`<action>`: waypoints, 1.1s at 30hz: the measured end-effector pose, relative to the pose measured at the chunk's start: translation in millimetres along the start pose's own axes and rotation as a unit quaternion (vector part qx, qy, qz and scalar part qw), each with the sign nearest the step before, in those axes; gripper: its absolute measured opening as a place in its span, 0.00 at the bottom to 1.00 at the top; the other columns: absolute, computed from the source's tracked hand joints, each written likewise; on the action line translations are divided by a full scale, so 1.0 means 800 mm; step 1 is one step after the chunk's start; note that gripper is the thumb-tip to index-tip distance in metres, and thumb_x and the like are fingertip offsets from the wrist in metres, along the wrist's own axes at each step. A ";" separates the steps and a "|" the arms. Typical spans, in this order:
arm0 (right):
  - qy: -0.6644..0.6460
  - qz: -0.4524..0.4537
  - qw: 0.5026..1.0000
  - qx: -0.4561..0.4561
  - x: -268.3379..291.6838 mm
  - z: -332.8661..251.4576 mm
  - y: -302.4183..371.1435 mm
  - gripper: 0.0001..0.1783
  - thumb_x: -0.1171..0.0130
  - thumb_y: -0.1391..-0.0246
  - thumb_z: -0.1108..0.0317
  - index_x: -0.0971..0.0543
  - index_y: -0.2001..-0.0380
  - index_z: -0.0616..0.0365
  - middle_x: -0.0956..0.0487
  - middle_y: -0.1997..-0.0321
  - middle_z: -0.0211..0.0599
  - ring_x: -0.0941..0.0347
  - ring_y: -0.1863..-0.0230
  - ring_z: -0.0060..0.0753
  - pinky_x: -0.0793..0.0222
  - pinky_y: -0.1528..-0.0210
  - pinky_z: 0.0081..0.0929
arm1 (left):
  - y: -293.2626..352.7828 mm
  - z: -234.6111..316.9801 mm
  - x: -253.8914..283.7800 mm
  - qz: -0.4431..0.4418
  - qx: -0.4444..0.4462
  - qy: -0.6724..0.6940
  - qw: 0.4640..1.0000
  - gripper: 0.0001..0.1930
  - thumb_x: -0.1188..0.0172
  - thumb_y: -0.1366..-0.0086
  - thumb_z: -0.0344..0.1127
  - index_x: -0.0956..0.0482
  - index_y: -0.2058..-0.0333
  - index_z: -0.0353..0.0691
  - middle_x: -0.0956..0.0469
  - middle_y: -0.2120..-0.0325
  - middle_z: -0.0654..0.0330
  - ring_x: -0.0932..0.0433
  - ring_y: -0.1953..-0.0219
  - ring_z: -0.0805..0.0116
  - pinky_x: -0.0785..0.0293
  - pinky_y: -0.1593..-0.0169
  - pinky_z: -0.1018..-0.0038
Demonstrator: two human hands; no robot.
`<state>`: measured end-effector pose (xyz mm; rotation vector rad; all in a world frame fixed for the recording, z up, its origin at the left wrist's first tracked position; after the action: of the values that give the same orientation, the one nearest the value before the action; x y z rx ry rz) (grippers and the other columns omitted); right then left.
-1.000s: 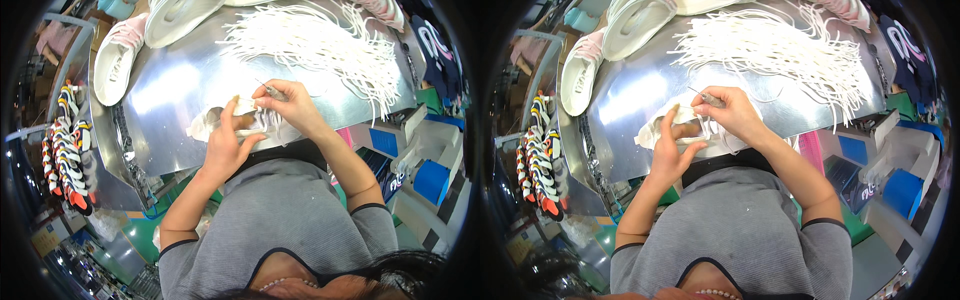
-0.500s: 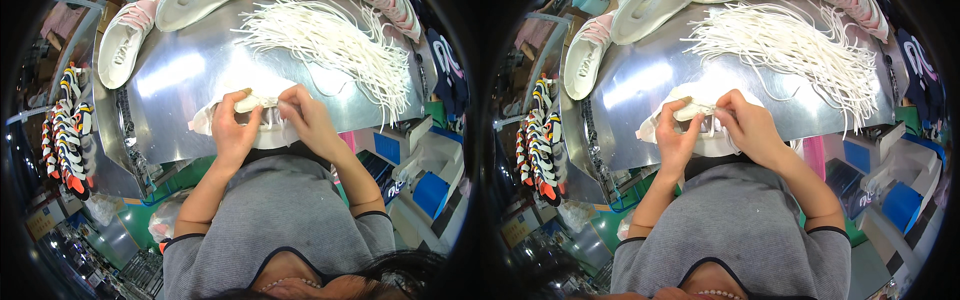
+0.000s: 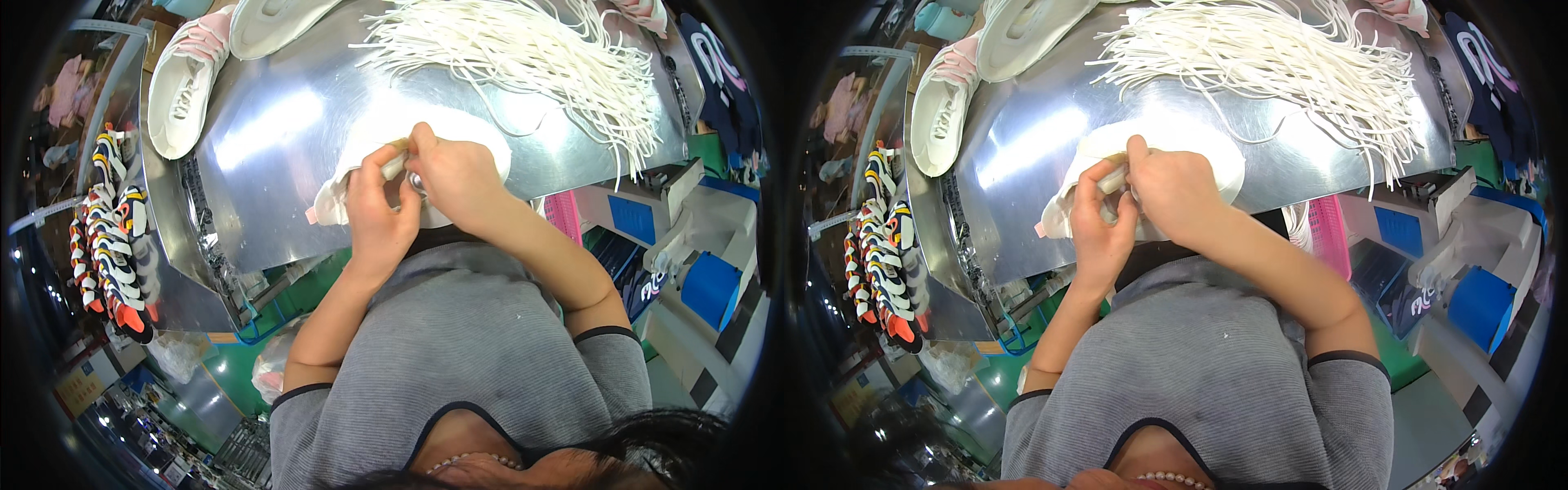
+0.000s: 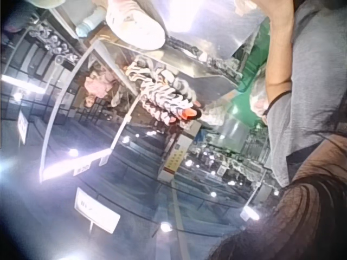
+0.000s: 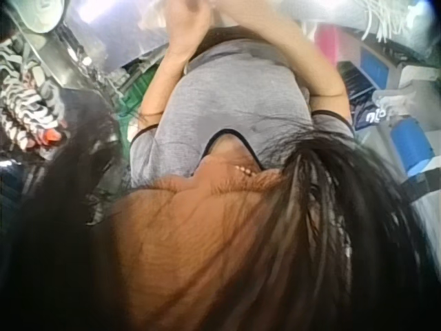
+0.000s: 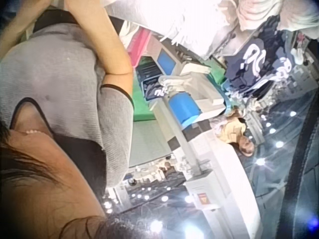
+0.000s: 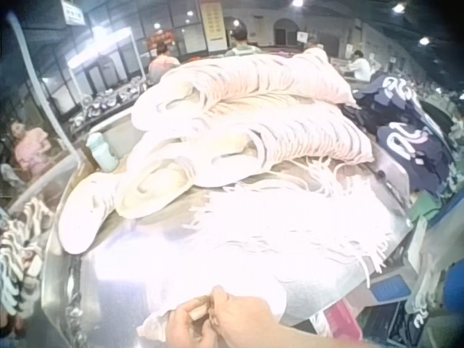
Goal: The person laces a white shoe upper by hand, threading long white shoelaces through the eyelets one by one. The person works on one shoe at a time, pulling the laces through to even them out and finishing the lacing for each unit before picking up the next one from a stack of uppers.
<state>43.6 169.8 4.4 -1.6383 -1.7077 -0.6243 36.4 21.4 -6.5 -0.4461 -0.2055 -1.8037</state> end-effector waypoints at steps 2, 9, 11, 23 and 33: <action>-0.054 -0.004 0.999 -0.003 0.023 0.007 0.009 0.10 0.40 0.41 0.64 0.26 0.62 0.58 0.20 0.76 0.41 0.20 0.72 0.45 0.27 0.71 0.38 | -0.003 0.002 0.005 0.017 0.073 0.143 0.987 0.21 0.40 0.39 0.19 0.28 0.46 0.34 0.21 0.54 0.54 0.22 0.50 0.68 0.25 0.49 0.74; -0.129 0.093 0.978 -0.136 0.033 0.046 0.040 0.10 0.35 0.43 0.64 0.21 0.62 0.54 0.19 0.75 0.39 0.21 0.75 0.40 0.29 0.72 0.33 | -0.022 -0.008 0.002 -0.010 0.100 0.122 0.987 0.17 0.39 0.37 0.21 0.28 0.49 0.33 0.21 0.56 0.57 0.22 0.57 0.72 0.26 0.53 0.76; -0.039 0.130 0.984 -0.112 0.020 0.049 0.037 0.09 0.35 0.43 0.64 0.21 0.61 0.54 0.20 0.76 0.38 0.22 0.75 0.39 0.30 0.72 0.32 | -0.023 -0.012 0.010 -0.024 0.132 0.207 0.969 0.16 0.41 0.37 0.20 0.28 0.50 0.33 0.21 0.57 0.56 0.23 0.57 0.72 0.26 0.53 0.77; 0.014 0.095 0.989 -0.116 0.016 0.028 0.081 0.11 0.31 0.51 0.64 0.20 0.64 0.52 0.21 0.80 0.31 0.22 0.79 0.36 0.31 0.76 0.31 | 0.008 0.045 -0.001 -0.122 -0.136 -0.284 0.941 0.18 0.29 0.44 0.28 0.22 0.55 0.36 0.20 0.59 0.54 0.21 0.57 0.54 0.27 0.53 0.63; -0.110 0.133 0.977 -0.129 0.036 0.042 0.076 0.08 0.33 0.47 0.65 0.19 0.65 0.53 0.20 0.79 0.36 0.21 0.79 0.36 0.31 0.76 0.28 | -0.013 0.044 -0.013 -0.028 -0.190 -0.172 0.966 0.09 0.31 0.44 0.24 0.22 0.65 0.34 0.21 0.69 0.53 0.21 0.67 0.53 0.26 0.62 0.65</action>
<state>99.4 219.5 -2.9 -2.1459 -1.5670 -0.5690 35.5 46.7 22.0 -1.0386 -0.1094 -1.8149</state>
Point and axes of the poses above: each hand's wrist, its own y-axis away from the middle knuckle, its own x-axis out of the back of the hand, z = x × y, the point moved 2 cm from there along -y, towards the middle knuckle
